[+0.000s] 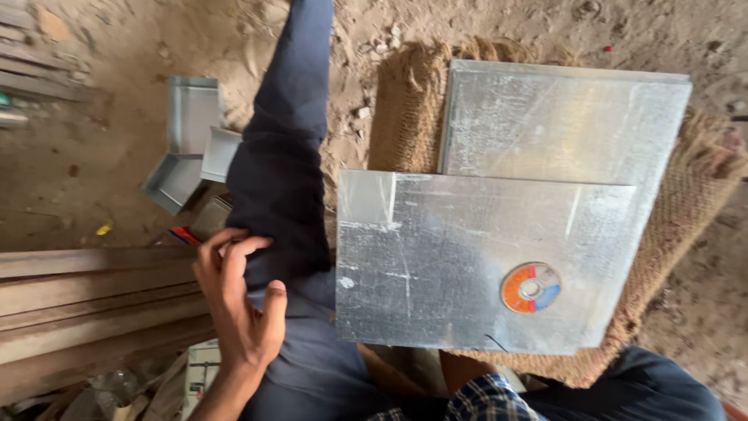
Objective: The person marks a rectangular metal sheet using a CD as a circular guide and a measuring tape for alignment. They use a marker to draw lines and circles on the sheet, then place a small metal square on the sheet and mark around it.
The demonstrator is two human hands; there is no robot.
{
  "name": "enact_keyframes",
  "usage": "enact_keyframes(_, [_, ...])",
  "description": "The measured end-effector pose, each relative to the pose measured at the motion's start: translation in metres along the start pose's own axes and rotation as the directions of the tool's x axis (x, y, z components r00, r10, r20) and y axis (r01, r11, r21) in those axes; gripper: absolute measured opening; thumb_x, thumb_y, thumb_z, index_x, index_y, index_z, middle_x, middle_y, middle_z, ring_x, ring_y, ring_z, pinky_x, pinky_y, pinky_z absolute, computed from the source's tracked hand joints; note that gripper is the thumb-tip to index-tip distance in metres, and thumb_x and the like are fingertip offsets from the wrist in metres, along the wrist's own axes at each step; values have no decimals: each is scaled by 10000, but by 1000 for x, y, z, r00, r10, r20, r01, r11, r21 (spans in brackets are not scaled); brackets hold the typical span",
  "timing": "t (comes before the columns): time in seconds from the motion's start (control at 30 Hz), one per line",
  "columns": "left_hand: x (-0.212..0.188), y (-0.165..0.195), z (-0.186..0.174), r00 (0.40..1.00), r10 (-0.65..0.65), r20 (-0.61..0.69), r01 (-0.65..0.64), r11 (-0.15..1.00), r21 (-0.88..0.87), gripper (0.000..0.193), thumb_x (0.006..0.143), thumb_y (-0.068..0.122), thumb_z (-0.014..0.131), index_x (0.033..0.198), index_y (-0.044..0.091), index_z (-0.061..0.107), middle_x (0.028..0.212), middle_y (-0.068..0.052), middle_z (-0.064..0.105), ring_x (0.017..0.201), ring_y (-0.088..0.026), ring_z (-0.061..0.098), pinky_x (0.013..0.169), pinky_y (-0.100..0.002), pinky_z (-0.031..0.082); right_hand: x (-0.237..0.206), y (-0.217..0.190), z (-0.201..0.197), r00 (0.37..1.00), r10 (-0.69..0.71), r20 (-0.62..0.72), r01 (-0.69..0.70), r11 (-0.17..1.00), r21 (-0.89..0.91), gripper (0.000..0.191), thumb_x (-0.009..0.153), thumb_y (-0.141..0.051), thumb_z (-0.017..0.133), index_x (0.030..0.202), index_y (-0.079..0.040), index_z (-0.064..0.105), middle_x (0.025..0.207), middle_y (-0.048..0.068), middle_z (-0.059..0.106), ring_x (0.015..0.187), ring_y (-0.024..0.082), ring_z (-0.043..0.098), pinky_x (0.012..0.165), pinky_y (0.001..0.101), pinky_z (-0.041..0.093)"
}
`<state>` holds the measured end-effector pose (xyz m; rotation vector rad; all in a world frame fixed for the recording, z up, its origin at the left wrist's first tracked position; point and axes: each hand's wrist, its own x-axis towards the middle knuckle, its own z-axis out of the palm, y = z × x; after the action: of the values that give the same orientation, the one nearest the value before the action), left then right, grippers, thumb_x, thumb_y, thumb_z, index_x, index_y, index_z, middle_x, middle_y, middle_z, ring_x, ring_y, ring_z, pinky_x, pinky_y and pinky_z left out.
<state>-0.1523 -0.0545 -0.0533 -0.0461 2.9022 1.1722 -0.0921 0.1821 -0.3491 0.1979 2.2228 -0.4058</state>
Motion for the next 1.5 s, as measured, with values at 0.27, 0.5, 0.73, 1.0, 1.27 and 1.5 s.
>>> enact_keyframes(0.27, [1,-6,3,1000,21,-10,-21,1000,15,426,852,282,594,1223,75,626,1329,-166,509,1232,-353,452,1100,-503,347,3,-9,-6,999,15,-51,-14,1000,18,674,972,-411,522,1500,-17,383,1487,280,422,1363,406,414,1102,465,336])
enact_keyframes(0.5, [-21,-8,1,1000,12,-28,-10,998,68,387,804,157,640,1188,105,640,1320,-155,526,1246,-387,469,1084,-538,371,-60,4,6,996,12,-90,-10,1000,22,707,985,-471,515,1496,-2,377,1499,290,393,1374,413,385,1108,468,314])
enact_keyframes(0.73, [-41,-36,9,999,50,-9,-49,995,82,379,811,203,730,1174,119,661,1277,-162,537,1246,-414,485,1047,-566,384,-126,13,20,991,17,-132,-14,999,29,747,998,-530,508,1492,13,370,1511,301,365,1385,419,357,1114,472,291])
enact_keyframes(1.0, [-53,-52,8,993,120,-10,-118,985,123,354,850,239,775,1171,138,664,1259,-124,557,1169,-380,518,992,-558,433,-149,-4,16,974,-67,-216,64,998,-20,798,1013,-598,500,1487,30,363,1525,313,332,1397,426,325,1121,477,266])
enact_keyframes(1.27, [-51,-54,5,992,123,-31,-119,989,88,343,873,226,760,1184,139,644,1257,-130,543,1192,-378,515,968,-547,427,-148,-10,2,998,63,-25,-61,996,67,756,1010,-583,485,1497,-15,378,1539,259,351,1403,374,333,1150,455,256])
enact_keyframes(1.5, [-37,-38,0,989,144,-42,-137,982,133,366,884,235,764,1190,100,617,1252,-161,523,1211,-398,496,1021,-555,405,-119,-8,-1,995,43,94,-40,999,-33,693,993,-530,514,1468,-35,417,1487,242,409,1355,363,388,1116,447,299])
